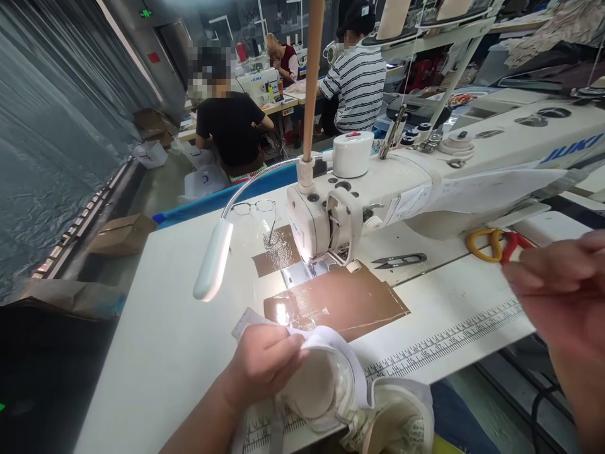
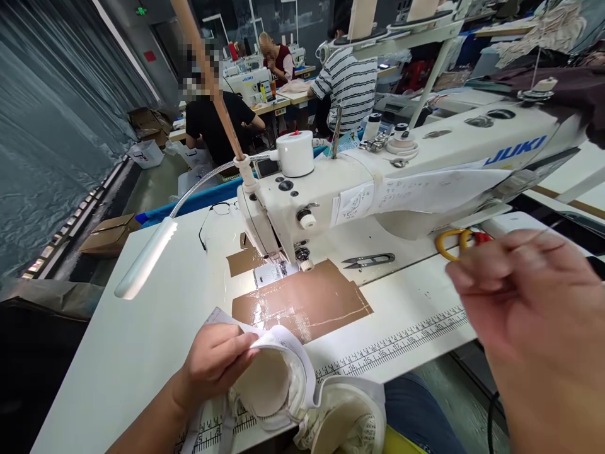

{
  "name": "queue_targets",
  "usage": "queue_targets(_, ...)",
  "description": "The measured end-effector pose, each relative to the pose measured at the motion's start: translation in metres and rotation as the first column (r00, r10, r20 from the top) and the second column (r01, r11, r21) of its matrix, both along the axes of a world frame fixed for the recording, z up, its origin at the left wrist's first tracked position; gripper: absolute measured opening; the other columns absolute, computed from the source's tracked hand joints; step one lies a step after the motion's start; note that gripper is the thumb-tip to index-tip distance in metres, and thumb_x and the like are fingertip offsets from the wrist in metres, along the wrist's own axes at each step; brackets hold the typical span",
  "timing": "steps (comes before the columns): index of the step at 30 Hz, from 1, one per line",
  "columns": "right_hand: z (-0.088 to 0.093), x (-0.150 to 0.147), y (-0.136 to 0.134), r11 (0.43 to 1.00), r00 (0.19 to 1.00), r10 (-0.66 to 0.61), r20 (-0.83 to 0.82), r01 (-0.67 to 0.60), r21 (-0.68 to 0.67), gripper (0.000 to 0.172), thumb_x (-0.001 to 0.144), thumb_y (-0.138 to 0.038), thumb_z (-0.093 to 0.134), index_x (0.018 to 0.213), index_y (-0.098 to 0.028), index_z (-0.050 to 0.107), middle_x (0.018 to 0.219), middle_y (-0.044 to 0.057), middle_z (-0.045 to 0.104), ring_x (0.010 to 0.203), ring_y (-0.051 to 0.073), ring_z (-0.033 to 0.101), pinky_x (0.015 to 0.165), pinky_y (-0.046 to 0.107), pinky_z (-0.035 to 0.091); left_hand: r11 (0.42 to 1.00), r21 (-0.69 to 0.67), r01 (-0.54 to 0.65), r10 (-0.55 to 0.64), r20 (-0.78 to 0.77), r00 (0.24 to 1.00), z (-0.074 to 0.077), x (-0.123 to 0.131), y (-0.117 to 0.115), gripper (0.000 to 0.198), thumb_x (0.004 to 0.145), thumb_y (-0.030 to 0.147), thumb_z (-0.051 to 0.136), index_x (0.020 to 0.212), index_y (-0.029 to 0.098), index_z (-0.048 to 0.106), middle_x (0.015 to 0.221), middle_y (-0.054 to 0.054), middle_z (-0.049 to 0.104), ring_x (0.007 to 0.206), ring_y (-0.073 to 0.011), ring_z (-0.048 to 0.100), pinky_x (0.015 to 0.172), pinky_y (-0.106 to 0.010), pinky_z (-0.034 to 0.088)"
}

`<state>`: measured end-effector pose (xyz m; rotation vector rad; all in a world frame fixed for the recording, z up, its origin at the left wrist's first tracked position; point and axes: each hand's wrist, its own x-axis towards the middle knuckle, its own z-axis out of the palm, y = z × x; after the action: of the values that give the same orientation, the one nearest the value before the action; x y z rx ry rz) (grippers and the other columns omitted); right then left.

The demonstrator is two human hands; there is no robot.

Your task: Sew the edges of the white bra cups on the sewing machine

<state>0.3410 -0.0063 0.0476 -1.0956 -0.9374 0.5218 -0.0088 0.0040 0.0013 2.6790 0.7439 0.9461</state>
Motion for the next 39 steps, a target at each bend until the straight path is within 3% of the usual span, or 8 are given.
queue_targets(1, -0.002, -0.012, -0.007, 0.998, 0.993, 0.062, 0.096, -0.064, 0.016, 0.005, 0.079, -0.016, 0.056, 0.079, -0.021, 0.057, 0.060, -0.002, 0.045, 0.052, 0.012, 0.046, 0.050, 0.028, 0.040, 0.996, 0.084, -0.004, 0.005, -0.013, 1.000, -0.001, -0.001, -0.001, 0.010, 0.083, 0.010, 0.051, 0.089, 0.011, 0.059, 0.051, 0.002, 0.047, 0.046, -0.0105, 0.036, 0.046, -0.025, 0.023)
queue_targets(2, -0.003, -0.025, -0.014, 0.988, 0.955, 0.151, 0.254, -0.140, -0.063, 0.008, 0.080, -0.015, 0.056, 0.084, -0.021, 0.060, 0.069, 0.002, 0.054, 0.062, 0.016, 0.055, 0.056, 0.029, 0.044, 0.988, 0.156, -0.003, 0.007, -0.026, 1.000, -0.001, -0.002, -0.002, 0.011, 0.083, 0.011, 0.053, 0.092, 0.010, 0.058, 0.051, 0.001, 0.048, 0.046, -0.0109, 0.037, 0.046, -0.026, 0.024)
queue_targets(5, -0.005, -0.066, -0.027, 0.832, 0.586, 0.532, 0.611, -0.499, -0.245, 0.015, 0.083, -0.013, 0.053, 0.091, -0.024, 0.061, 0.089, 0.005, 0.061, 0.077, 0.016, 0.059, 0.062, 0.025, 0.047, 0.950, 0.311, 0.003, 0.015, -0.056, 0.998, -0.001, -0.005, -0.006, 0.016, 0.081, 0.012, 0.056, 0.097, 0.007, 0.058, 0.051, 0.000, 0.052, 0.047, -0.0116, 0.041, 0.046, -0.026, 0.028)
queue_targets(8, -0.010, -0.096, -0.028, 0.751, 0.429, 0.570, 0.701, -0.618, -0.233, 0.018, 0.087, -0.012, 0.047, 0.096, -0.022, 0.058, 0.079, 0.003, 0.057, 0.069, 0.013, 0.053, 0.059, 0.023, 0.041, 0.923, 0.385, 0.021, 0.010, -0.079, 0.997, 0.000, -0.008, -0.008, 0.021, 0.080, 0.011, 0.057, 0.101, 0.006, 0.057, 0.051, 0.000, 0.054, 0.046, -0.0115, 0.043, 0.047, -0.027, 0.032)
queue_targets(12, -0.020, -0.112, -0.025, 0.752, 0.337, 0.528, 0.780, -0.612, -0.245, 0.018, 0.088, -0.011, 0.042, 0.094, -0.020, 0.057, 0.068, 0.001, 0.052, 0.059, 0.012, 0.042, 0.054, 0.022, 0.031, 0.917, 0.394, 0.059, -0.017, -0.109, 0.994, 0.004, -0.010, -0.010, 0.022, 0.081, 0.010, 0.053, 0.102, 0.004, 0.056, 0.053, -0.002, 0.058, 0.046, -0.0129, 0.047, 0.046, -0.028, 0.035)
queue_targets(18, -0.025, -0.116, -0.025, 0.787, 0.330, 0.452, 0.829, -0.585, -0.197, 0.021, 0.086, -0.009, 0.041, 0.094, -0.018, 0.058, 0.066, 0.000, 0.051, 0.056, 0.012, 0.035, 0.052, 0.023, 0.026, 0.917, 0.393, 0.071, -0.030, -0.110, 0.993, 0.009, -0.008, -0.011, 0.021, 0.080, 0.009, 0.053, 0.100, 0.004, 0.058, 0.053, -0.002, 0.059, 0.045, -0.0131, 0.047, 0.046, -0.029, 0.035)
queue_targets(26, -0.015, -0.116, -0.023, 0.779, 0.322, 0.456, 0.830, -0.595, -0.197, 0.021, 0.082, -0.005, 0.042, 0.090, -0.017, 0.057, 0.064, 0.000, 0.052, 0.055, 0.011, 0.036, 0.051, 0.022, 0.027, 0.918, 0.389, 0.081, -0.041, -0.110, 0.993, 0.007, -0.008, -0.013, 0.024, 0.078, 0.008, 0.055, 0.101, 0.003, 0.058, 0.053, -0.003, 0.058, 0.045, -0.0134, 0.047, 0.045, -0.029, 0.033)
queue_targets(39, -0.026, -0.113, -0.023, 0.800, 0.272, 0.411, 0.870, -0.566, -0.201, 0.026, 0.081, -0.006, 0.041, 0.096, -0.020, 0.057, 0.068, -0.001, 0.052, 0.058, 0.012, 0.035, 0.053, 0.024, 0.024, 0.920, 0.386, 0.066, -0.033, -0.091, 0.995, 0.009, -0.007, -0.012, 0.023, 0.081, 0.009, 0.052, 0.102, 0.003, 0.057, 0.052, -0.001, 0.056, 0.043, -0.0137, 0.047, 0.044, -0.029, 0.034)
